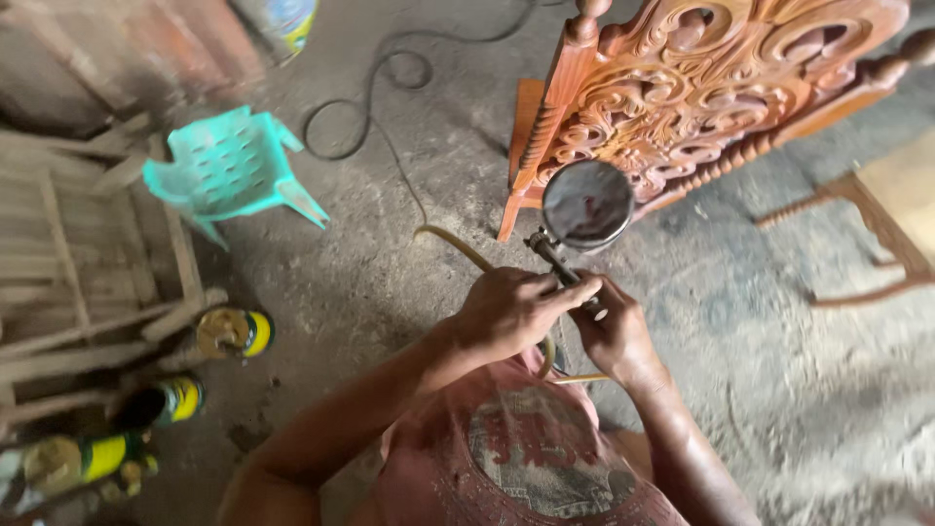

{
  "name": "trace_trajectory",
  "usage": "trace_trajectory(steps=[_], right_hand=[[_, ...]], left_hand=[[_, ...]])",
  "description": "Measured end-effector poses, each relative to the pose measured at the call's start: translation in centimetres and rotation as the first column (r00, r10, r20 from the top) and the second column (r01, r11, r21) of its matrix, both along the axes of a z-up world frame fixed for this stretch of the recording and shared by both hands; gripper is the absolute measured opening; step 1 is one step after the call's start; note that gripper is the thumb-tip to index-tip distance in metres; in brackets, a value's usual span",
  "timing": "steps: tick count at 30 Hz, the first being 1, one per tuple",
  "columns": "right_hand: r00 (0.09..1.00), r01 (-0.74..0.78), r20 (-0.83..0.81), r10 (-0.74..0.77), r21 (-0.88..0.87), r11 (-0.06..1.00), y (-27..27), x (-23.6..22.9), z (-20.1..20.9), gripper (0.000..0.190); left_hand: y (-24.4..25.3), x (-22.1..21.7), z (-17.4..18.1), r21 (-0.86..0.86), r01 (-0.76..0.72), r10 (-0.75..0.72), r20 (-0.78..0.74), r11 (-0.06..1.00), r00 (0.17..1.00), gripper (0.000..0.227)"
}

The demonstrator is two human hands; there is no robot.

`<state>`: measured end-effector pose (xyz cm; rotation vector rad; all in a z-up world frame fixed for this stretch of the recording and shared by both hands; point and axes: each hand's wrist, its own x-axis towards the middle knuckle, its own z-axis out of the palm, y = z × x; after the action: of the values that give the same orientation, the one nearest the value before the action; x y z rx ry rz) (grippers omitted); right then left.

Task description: The person applies a liquid finish to a wooden chair using a spray gun. They move the sprayer across the seat and carved backrest while holding the air hose by hand, then sit on the floor to spray the legs and lower supports.

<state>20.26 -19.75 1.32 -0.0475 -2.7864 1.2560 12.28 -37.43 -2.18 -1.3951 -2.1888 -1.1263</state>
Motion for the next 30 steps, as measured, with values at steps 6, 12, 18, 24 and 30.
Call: trace_trajectory(steps=[6,12,18,24,30], right_hand=[[0.971,0.158,0.178,-0.16,0.031,0.987,-7.1,1.8,-0.2,0.046],[0.958,0.267,0.088,-0.271,0.06,0.962,-8.0,2.6,0.6,0.037],[0.933,0.31,-0.12,-0.34,-0.21,0.927,-7.0,1.5,8.8,0.051],[0.889,0.426,-0.078,-0.452,-0.222,0.877,-7.4,-2.2,11.2,0.059],[0.824,0.467,-0.14,-0.55,-0.383,0.797,-9.2,-2.7,10.8,0.053]], left_hand=[[-6.9,-1.4,0.1,0.118,0.21,-0.222,0.097,0.971,0.97,0.049],[-8.6,-2.3,-0.1,0.214,0.21,-0.236,0.105,0.954,0.966,0.04],[-14.5,-6.9,-1.4,-0.164,-0.087,0.121,0.206,0.983,0.971,0.031],[-19.1,-7.8,-0.2,-0.151,0.179,-0.12,0.333,0.972,0.935,0.029],[-21.3,-9.6,-3.9,-0.071,0.191,-0.143,0.432,0.979,0.891,0.013]])
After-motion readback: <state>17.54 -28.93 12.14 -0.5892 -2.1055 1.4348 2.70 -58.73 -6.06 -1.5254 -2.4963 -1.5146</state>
